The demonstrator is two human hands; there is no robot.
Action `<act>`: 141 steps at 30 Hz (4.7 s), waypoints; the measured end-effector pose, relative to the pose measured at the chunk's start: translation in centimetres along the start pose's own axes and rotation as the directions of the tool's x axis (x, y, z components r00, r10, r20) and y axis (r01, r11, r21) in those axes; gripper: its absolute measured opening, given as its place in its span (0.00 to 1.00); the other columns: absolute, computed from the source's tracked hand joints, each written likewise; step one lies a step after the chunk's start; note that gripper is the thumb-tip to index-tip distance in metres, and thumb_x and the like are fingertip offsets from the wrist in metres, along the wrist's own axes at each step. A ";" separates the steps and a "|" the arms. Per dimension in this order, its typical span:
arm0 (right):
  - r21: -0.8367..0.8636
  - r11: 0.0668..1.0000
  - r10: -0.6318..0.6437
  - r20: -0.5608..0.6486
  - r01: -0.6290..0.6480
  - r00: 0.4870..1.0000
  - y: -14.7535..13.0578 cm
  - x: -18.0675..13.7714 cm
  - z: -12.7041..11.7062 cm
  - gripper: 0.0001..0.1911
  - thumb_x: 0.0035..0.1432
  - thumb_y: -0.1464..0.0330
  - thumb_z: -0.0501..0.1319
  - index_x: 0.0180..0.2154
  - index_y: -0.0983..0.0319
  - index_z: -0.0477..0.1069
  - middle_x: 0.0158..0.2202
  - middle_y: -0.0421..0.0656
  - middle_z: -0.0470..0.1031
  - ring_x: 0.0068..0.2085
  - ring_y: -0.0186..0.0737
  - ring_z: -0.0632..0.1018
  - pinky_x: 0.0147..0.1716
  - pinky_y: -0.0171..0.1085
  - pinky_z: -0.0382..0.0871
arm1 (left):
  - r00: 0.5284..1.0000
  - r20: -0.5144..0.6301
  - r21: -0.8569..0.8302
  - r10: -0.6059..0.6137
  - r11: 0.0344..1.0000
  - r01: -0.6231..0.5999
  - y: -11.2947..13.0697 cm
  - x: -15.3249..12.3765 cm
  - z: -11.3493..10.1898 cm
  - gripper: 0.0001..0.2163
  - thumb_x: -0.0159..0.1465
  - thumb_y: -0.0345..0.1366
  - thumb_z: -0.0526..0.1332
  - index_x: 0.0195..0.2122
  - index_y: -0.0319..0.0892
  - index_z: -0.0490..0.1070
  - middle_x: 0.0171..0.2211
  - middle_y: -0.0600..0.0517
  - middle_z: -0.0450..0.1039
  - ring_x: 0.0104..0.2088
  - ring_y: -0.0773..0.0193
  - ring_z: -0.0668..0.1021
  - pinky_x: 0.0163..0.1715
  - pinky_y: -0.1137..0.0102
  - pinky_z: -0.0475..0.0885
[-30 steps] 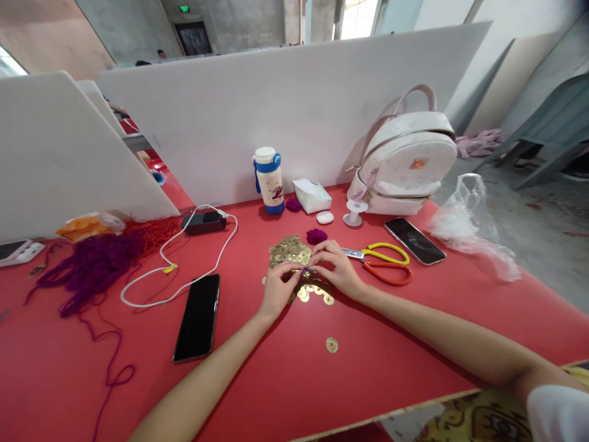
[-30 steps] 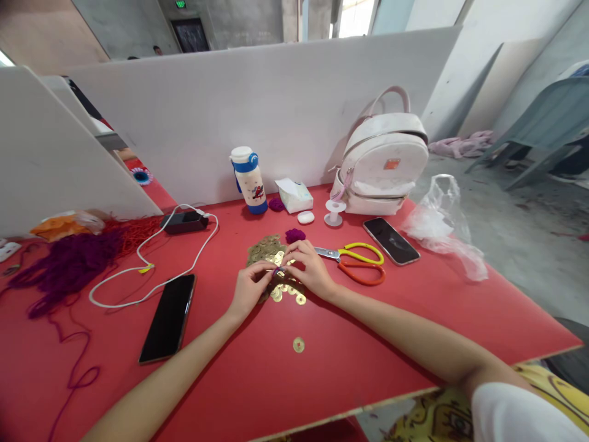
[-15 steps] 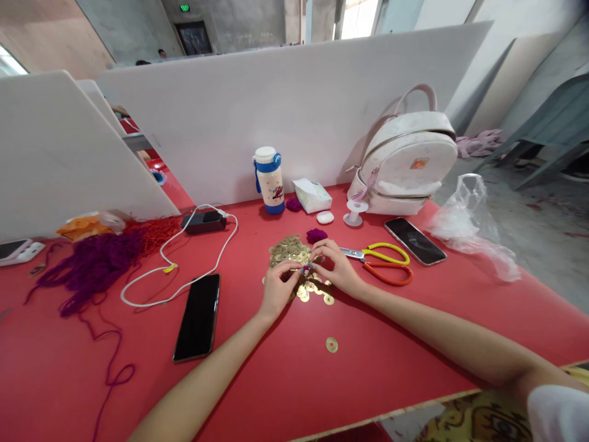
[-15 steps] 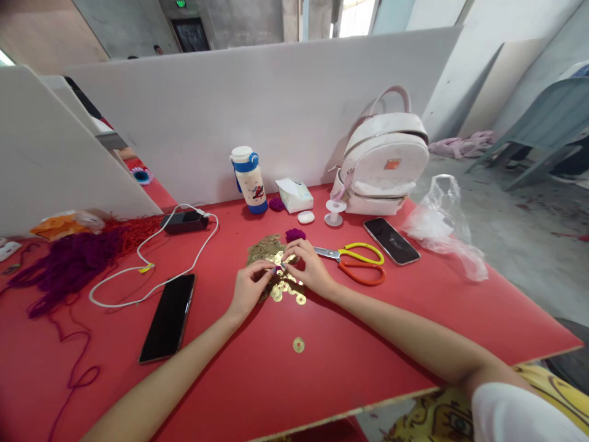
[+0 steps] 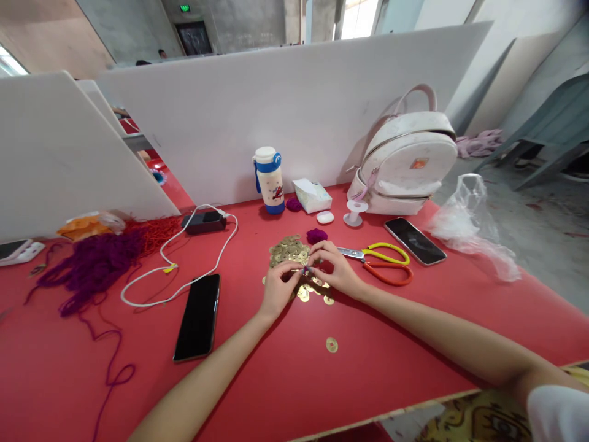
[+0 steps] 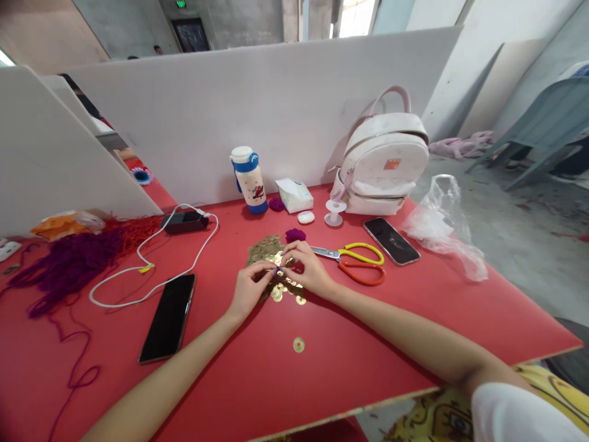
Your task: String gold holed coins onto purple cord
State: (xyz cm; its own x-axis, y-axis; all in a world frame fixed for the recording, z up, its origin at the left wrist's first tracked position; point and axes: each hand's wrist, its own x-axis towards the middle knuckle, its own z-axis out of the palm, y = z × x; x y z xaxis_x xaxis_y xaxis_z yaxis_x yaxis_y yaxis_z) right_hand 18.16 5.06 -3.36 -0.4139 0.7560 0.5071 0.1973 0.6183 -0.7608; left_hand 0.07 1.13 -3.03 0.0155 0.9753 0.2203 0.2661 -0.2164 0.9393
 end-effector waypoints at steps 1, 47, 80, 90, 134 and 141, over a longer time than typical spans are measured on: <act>0.008 1.000 0.011 -0.004 -0.011 1.000 0.0 0.0 0.0 0.02 0.57 0.72 0.62 0.34 0.59 0.71 0.42 0.45 0.68 0.46 0.43 0.71 0.48 0.44 0.66 | 1.000 0.007 0.003 0.004 1.000 -0.004 0.1 0.0 0.0 0.05 0.58 0.31 0.62 0.30 0.41 0.78 0.35 0.47 0.79 0.37 0.60 0.80 0.39 0.67 0.74; 0.108 0.986 0.114 0.116 -0.126 0.987 0.6 0.0 0.3 0.10 0.60 0.60 0.62 0.33 0.59 0.72 0.35 0.43 0.74 0.39 0.42 0.74 0.41 0.42 0.67 | 0.991 -0.069 -0.165 -0.117 0.981 0.105 -0.2 0.0 0.0 0.03 0.54 0.33 0.66 0.29 0.42 0.79 0.33 0.49 0.79 0.35 0.60 0.80 0.36 0.68 0.74; -0.011 1.000 0.030 0.280 -0.028 0.960 1.5 -0.3 0.8 0.11 0.60 0.62 0.64 0.28 0.61 0.75 0.32 0.42 0.75 0.38 0.40 0.75 0.40 0.38 0.67 | 0.989 0.092 -0.380 -0.117 0.914 0.143 1.2 -0.6 0.2 0.07 0.50 0.38 0.71 0.25 0.40 0.79 0.29 0.49 0.78 0.24 0.64 0.77 0.23 0.70 0.74; -0.079 0.997 0.028 0.328 -0.002 0.944 -0.1 -0.1 -0.1 0.17 0.68 0.61 0.52 0.35 0.61 0.76 0.37 0.45 0.73 0.40 0.40 0.74 0.40 0.37 0.67 | 0.982 -0.052 -0.267 -0.179 0.950 0.159 0.3 -0.1 0.1 0.04 0.51 0.35 0.69 0.26 0.41 0.78 0.25 0.51 0.78 0.26 0.64 0.78 0.28 0.72 0.73; 0.288 0.941 0.156 0.089 -0.175 0.984 -0.5 -0.2 -0.6 0.22 0.65 0.55 0.53 0.23 0.60 0.63 0.25 0.41 0.64 0.31 0.39 0.67 0.33 0.39 0.62 | 0.982 -0.033 -0.221 -0.186 0.960 0.174 -0.1 0.0 0.3 0.06 0.52 0.32 0.67 0.32 0.40 0.77 0.24 0.53 0.75 0.25 0.66 0.76 0.27 0.73 0.71; 0.067 0.996 0.081 -0.245 -0.066 0.966 -0.6 -0.3 -0.3 0.10 0.67 0.63 0.52 0.37 0.59 0.67 0.37 0.45 0.67 0.37 0.41 0.69 0.38 0.41 0.65 | 0.991 -0.021 -0.141 -0.129 0.982 0.125 0.2 -0.1 0.1 0.05 0.55 0.34 0.65 0.31 0.42 0.80 0.31 0.49 0.80 0.31 0.61 0.80 0.33 0.69 0.74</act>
State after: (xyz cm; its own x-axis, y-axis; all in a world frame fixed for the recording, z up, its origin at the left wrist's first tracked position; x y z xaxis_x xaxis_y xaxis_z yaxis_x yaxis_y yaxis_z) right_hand 18.47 4.49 -2.90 -0.1666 0.8329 0.5278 0.1640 0.5512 -0.8181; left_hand 0.21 0.97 -2.94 -0.0393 0.9940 0.1023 0.1269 -0.0966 0.9872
